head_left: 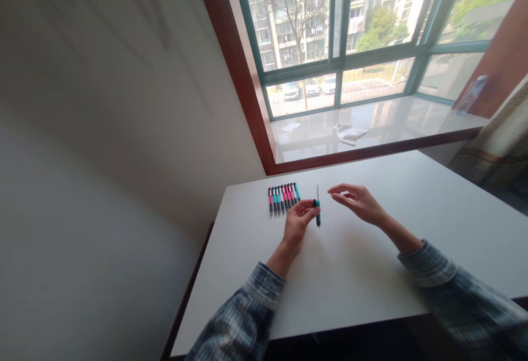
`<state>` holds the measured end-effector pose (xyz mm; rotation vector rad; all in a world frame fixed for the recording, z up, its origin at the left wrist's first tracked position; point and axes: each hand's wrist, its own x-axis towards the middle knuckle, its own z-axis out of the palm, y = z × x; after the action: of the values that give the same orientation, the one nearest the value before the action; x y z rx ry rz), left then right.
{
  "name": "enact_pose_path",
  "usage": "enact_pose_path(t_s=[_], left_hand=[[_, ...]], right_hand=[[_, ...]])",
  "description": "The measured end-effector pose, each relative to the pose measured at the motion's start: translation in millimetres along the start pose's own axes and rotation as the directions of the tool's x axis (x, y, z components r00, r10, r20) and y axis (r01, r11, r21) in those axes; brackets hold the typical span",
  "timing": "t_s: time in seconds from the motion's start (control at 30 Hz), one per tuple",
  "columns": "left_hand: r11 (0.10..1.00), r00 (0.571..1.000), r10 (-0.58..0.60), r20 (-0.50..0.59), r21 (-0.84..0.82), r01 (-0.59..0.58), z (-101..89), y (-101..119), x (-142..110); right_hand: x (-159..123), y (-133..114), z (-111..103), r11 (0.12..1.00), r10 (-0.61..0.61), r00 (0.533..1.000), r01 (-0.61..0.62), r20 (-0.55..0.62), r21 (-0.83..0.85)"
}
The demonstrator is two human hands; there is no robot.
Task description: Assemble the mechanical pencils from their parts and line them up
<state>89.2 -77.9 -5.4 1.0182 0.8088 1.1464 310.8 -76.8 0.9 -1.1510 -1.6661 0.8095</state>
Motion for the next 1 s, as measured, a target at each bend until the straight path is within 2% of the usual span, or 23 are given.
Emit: enact_pose_path(t_s=[0.1, 0.17, 0.3, 0.5, 0.6, 0.73, 0.9, 1.0], left_hand=[[0.996, 0.998, 0.032, -0.049, -0.079, -0.035, -3.8, 0, 3], [0.995, 0.997, 0.041, -0.063, -0.094, -0.047, -5.2, -1, 3], [0.998, 0.996, 0.056, -0.063, -0.002, -0.056, -4.0, -4, 3], [0.999, 0.998, 0.009, -0.058, 0.053, -0.006, -4.1, -7, 1], [0.998, 0.998, -0.024, -0.062, 0.049, 0.027, -6.0, -7, 1], [0.995, 0.995, -0.094, -0.038, 0.036, 0.095, -7.0, -9, 1], [0.989, 0.989, -0.144, 0.033, 0.046, 0.143, -4.9, -12, 1], [0.986, 0.984, -0.164, 0.064, 0.039, 0.162, -3.4, -11, 0]], right_hand=[[-2, 15, -23, 0.946, -0.015, 1.000, 0.008, -0.017, -0.324], [-7, 25, -37, 0.888, 0.027, 1.000, -0.026, -0.004, -0.459], [-17, 36, -50, 0.805, 0.141, 0.990, -0.110, 0.007, -0.583], [-21, 39, -38, 0.732, 0.190, 0.978, -0.083, 0.085, -0.676], [-21, 40, -34, 0.731, 0.148, 0.980, -0.019, 0.131, -0.682], [-14, 42, -42, 0.807, 0.066, 0.975, 0.073, 0.213, -0.586], [15, 47, -56, 0.930, 0.081, 0.980, -0.009, 0.182, -0.368], [33, 54, -54, 0.977, 0.063, 0.985, -0.027, 0.162, -0.210]])
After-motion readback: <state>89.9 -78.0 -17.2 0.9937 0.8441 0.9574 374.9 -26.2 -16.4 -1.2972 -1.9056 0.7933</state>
